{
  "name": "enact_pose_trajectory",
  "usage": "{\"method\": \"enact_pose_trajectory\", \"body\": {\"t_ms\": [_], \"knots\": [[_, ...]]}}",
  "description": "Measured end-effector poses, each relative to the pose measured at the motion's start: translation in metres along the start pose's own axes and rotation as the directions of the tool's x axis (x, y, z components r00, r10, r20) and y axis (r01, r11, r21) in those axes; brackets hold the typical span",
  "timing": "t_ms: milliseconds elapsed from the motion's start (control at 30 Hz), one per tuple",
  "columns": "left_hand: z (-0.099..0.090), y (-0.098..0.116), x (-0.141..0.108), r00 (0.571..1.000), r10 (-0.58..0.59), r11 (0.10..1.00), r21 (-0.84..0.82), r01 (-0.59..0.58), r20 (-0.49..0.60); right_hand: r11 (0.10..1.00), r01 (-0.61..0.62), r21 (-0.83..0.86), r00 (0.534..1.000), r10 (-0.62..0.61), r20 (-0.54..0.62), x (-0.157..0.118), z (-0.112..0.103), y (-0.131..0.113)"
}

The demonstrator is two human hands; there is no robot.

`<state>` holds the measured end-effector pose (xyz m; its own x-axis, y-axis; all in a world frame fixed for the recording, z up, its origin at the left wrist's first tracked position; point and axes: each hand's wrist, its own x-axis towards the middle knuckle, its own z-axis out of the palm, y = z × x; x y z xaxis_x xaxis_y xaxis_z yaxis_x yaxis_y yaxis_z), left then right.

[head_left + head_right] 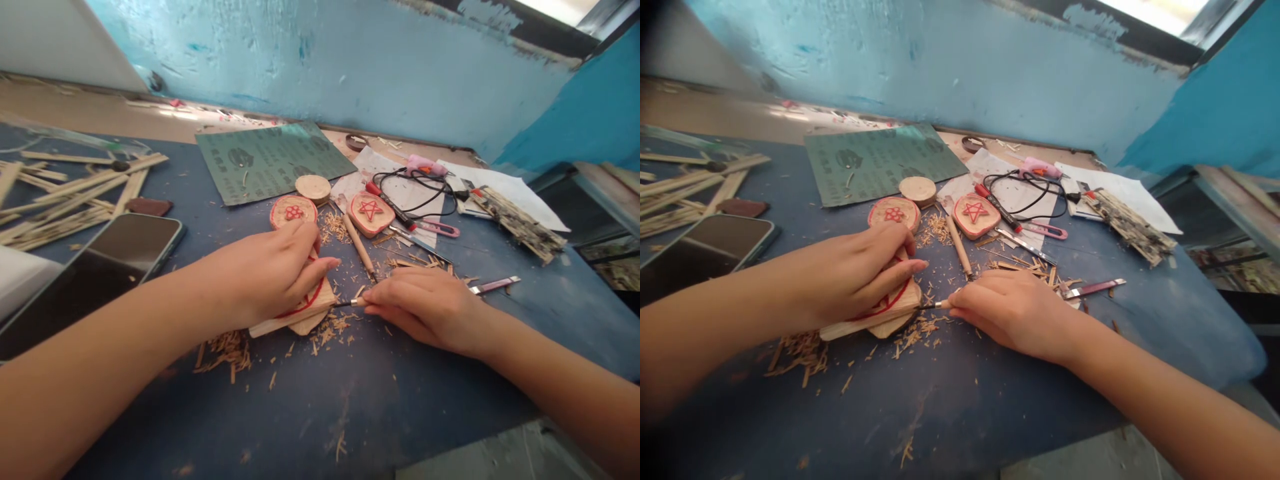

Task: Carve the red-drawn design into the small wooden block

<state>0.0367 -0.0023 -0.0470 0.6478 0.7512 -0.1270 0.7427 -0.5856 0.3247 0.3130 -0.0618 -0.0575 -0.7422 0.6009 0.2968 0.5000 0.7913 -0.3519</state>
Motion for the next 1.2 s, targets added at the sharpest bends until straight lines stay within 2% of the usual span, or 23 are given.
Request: {"method": "enact_pose_trajectory", "body": {"t_ms": [233,467,600,733,933,1200], "knots": [[0.000,0.000,0.000,1.000,-0.013,0.998,-0.057,0.014,0.008,0.999,-0.017,0.045,1.000,0.016,0.012,0.001,0.005,0.002],[0.000,0.002,0.000,1.000,-0.002,1.000,-0.031,0.002,0.000,0.972,0.190,-0.136,0.980,-0.195,-0.027,0.004,0.010,0.003],[0.000,0.002,0.001,1.000,-0.022,0.998,-0.056,0.021,-0.003,0.960,0.225,-0.168,0.974,-0.225,0.019,0.021,0.018,-0.010],[-0.002,0.003,0.000,1.000,-0.020,0.997,-0.069,0.020,0.000,0.971,0.179,-0.157,0.984,-0.175,0.036,0.026,0.011,-0.018],[-0.003,0.003,-0.001,1.000,0.000,1.000,0.023,-0.001,0.017,0.997,0.030,-0.077,0.999,-0.028,0.022,0.003,-0.011,-0.018],[0.001,-0.001,-0.001,0.998,0.051,0.999,0.017,-0.050,-0.033,0.999,-0.025,-0.044,0.998,0.023,-0.050,0.004,-0.007,-0.025]]}}
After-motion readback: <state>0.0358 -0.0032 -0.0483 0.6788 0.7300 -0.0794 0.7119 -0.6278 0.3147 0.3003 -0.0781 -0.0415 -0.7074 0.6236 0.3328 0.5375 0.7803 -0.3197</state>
